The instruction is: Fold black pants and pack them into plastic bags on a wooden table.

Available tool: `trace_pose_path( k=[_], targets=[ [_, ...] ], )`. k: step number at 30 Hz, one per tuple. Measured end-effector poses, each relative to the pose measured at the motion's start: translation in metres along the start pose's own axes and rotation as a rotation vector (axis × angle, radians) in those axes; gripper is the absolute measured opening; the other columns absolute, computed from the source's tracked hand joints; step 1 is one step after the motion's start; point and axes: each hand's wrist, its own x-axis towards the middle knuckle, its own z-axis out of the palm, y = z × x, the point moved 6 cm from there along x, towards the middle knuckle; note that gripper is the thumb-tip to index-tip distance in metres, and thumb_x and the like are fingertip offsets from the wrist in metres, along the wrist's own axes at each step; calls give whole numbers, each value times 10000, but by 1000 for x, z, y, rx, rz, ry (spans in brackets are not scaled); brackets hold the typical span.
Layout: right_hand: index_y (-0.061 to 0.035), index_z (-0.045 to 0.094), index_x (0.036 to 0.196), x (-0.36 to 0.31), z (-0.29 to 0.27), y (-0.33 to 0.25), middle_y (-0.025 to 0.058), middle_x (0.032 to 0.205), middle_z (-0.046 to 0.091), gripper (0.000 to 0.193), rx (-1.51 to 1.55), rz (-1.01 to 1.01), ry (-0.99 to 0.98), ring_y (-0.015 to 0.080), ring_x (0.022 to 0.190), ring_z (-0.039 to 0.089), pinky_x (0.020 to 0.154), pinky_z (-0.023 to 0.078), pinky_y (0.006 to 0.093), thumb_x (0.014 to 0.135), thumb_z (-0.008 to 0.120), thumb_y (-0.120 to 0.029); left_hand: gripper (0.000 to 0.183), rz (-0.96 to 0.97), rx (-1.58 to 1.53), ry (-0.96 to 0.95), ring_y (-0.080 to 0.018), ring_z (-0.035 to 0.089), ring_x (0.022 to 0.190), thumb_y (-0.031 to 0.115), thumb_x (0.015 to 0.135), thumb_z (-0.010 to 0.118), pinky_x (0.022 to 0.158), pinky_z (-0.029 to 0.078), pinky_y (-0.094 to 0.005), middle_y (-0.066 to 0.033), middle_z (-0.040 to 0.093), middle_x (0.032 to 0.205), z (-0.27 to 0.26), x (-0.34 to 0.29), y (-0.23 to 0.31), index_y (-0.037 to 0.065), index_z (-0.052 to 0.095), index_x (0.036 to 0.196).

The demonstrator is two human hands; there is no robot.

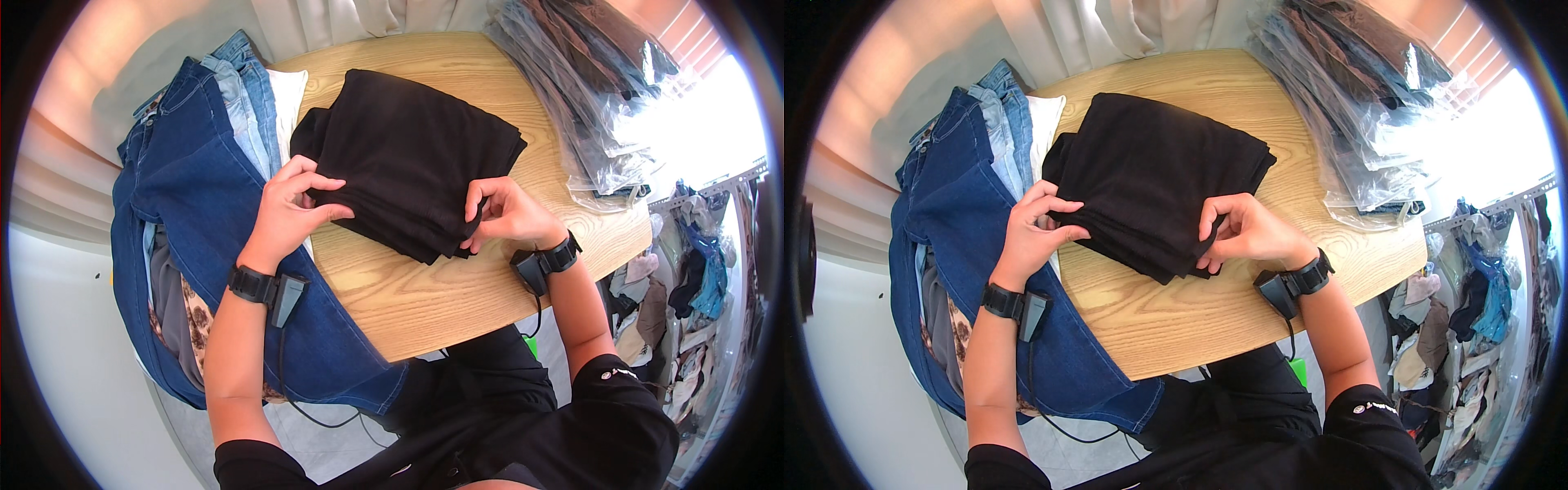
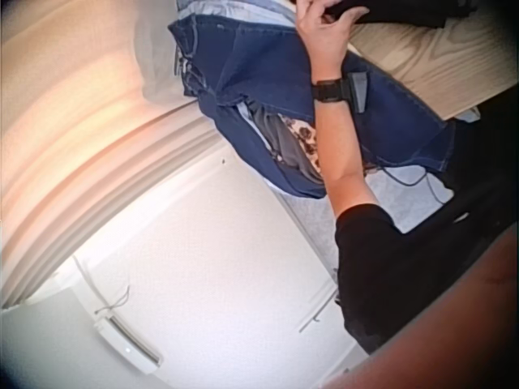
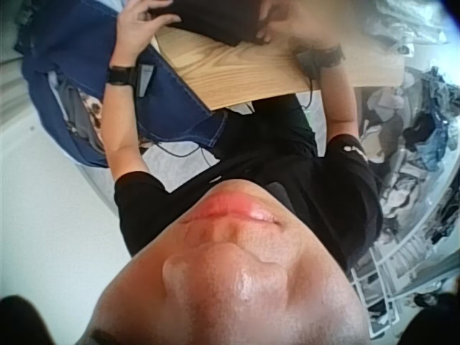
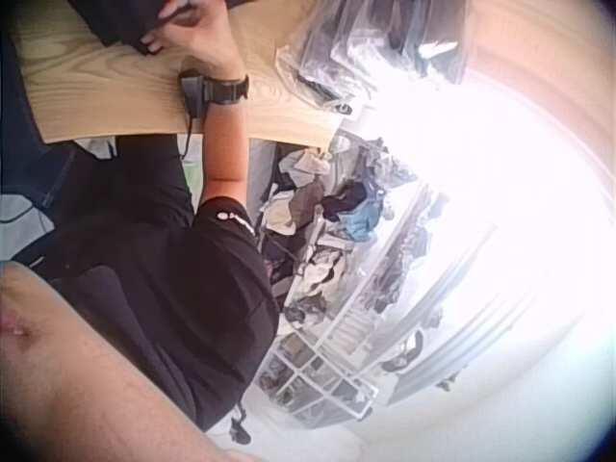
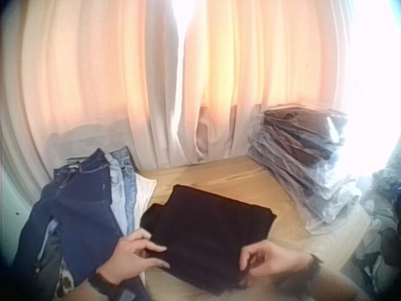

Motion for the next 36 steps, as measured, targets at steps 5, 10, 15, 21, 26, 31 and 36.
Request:
trace_pose_path(
  k=[5, 10, 15, 21, 26, 31, 36],
  targets=[
    [0, 521, 887, -1, 1, -1, 145, 784, 676, 112, 0, 14, 0, 170, 723, 691, 643, 542, 237, 808, 590, 41, 264, -33, -186, -106, -70, 463, 851, 179, 841, 689, 720, 396, -206, -3, 464, 1028, -4, 0, -20, 53, 657, 1071],
    [7, 521, 898, 0, 2, -2, 126, 762, 665, 127, -74, 43, -1, 174, 728, 691, 657, 538, 240, 805, 606, 19, 458, -127, -125, 136, -209, 424, 1229, 153, 954, 503, 987, 354, -290, -115, 423, 1356, -14, 8, -29, 62, 373, 1383],
    [7, 527, 864, -4, 7, -7, 81, 686, 633, 125, -13, -23, -13, 170, 690, 683, 669, 542, 263, 833, 626, -61, 657, -250, -171, 29, -230, 400, 1259, 73, 910, 545, 972, 379, -316, -181, 365, 1413, -4, 7, -37, 117, 207, 1471],
    [3, 533, 786, -3, 7, -4, 44, 629, 598, 182, -3, 27, 4, 144, 598, 654, 655, 557, 286, 858, 634, -130, 683, -255, -190, -91, -193, 489, 1155, 90, 875, 609, 943, 400, -286, -155, 467, 1326, -4, 5, -40, 66, 242, 1451],
    [-9, 534, 752, -3, 6, 0, 32, 608, 593, 210, -15, 47, 13, 120, 563, 642, 581, 546, 255, 857, 649, -150, 508, -301, -58, -213, -140, 518, 1096, 77, 860, 615, 926, 414, -265, -115, 525, 1264, -3, 4, -30, -17, 436, 1325],
    [-21, 532, 737, -3, 6, 2, 24, 607, 599, 225, -57, 95, 36, 114, 552, 644, 503, 505, 208, 854, 660, -164, 335, -341, -257, -290, -103, 559, 845, 50, 840, 622, 753, 466, -259, -57, 627, 985, 6, -2, -23, -47, 554, 1153],
    [-21, 524, 724, -3, 9, -1, 17, 602, 588, 232, -42, 108, 50, 116, 546, 643, 503, 507, 211, 857, 653, -159, 410, -416, -373, -344, -122, 548, 1006, 21, 867, 587, 872, 448, -256, -81, 586, 1159, 13, -14, -7, -40, 480, 1258]
  ],
)
